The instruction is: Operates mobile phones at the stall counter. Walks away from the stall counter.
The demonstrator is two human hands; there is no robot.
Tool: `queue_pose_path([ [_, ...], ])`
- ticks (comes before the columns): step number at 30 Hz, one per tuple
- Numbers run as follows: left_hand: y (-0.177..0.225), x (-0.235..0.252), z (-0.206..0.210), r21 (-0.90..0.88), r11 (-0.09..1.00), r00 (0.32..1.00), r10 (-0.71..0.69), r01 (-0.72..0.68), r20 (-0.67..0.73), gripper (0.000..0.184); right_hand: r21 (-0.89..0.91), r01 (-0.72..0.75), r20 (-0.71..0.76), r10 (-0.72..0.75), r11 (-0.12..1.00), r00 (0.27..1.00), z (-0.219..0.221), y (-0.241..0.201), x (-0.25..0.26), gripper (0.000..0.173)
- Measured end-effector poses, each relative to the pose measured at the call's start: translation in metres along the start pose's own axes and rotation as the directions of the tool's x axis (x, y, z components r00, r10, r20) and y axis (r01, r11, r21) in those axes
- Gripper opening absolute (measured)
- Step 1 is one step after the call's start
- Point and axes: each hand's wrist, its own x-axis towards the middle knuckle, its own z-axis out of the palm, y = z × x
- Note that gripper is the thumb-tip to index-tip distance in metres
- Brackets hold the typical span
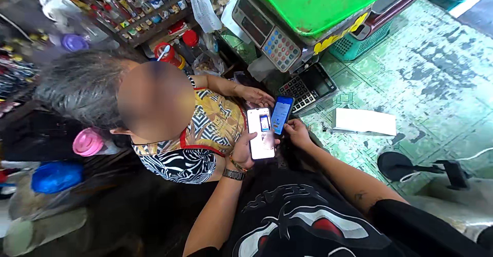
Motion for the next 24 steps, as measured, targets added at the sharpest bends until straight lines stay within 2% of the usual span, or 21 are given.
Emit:
queue_pose_path([
  [3, -0.002, -0.006, -0.005, -0.008, 0.999, 0.999, 0.043, -0.043, 0.021, 0.051, -0.041, -0.019, 0.001, 0.019, 0.999, 1.000, 0.003, 0.001, 0.001, 0.025],
  [8, 0.002, -0.013, -0.004, 0.010, 0.996, 0.996, 0.088, -0.088, 0.022, 0.070, -0.101, -0.047, -0.006, 0.047, 0.994, 0.999, 0.008, 0.004, 0.009, 0.027],
  [14, 0.006, -0.022, 0.002, 0.046, 0.992, 0.993, 0.121, -0.121, 0.009, 0.065, -0.111, -0.055, 0.005, 0.056, 0.992, 0.998, 0.024, 0.001, 0.019, 0.033],
  [19, 0.004, -0.025, 0.006, 0.143, 0.982, 0.981, 0.145, -0.127, -0.128, 0.055, 0.063, -0.126, 0.043, 0.124, 0.990, 0.991, 0.032, -0.010, 0.015, 0.043],
  [22, 0.004, -0.028, 0.011, 0.144, 0.985, 0.978, 0.122, -0.097, -0.171, 0.053, 0.245, -0.192, 0.073, 0.179, 0.950, 0.981, 0.030, -0.023, -0.015, 0.040],
  [24, 0.003, -0.029, 0.017, 0.150, 0.985, 0.973, 0.120, -0.091, -0.196, 0.049, 0.326, -0.182, 0.130, 0.147, 0.928, 0.981, 0.021, -0.036, -0.043, 0.039],
])
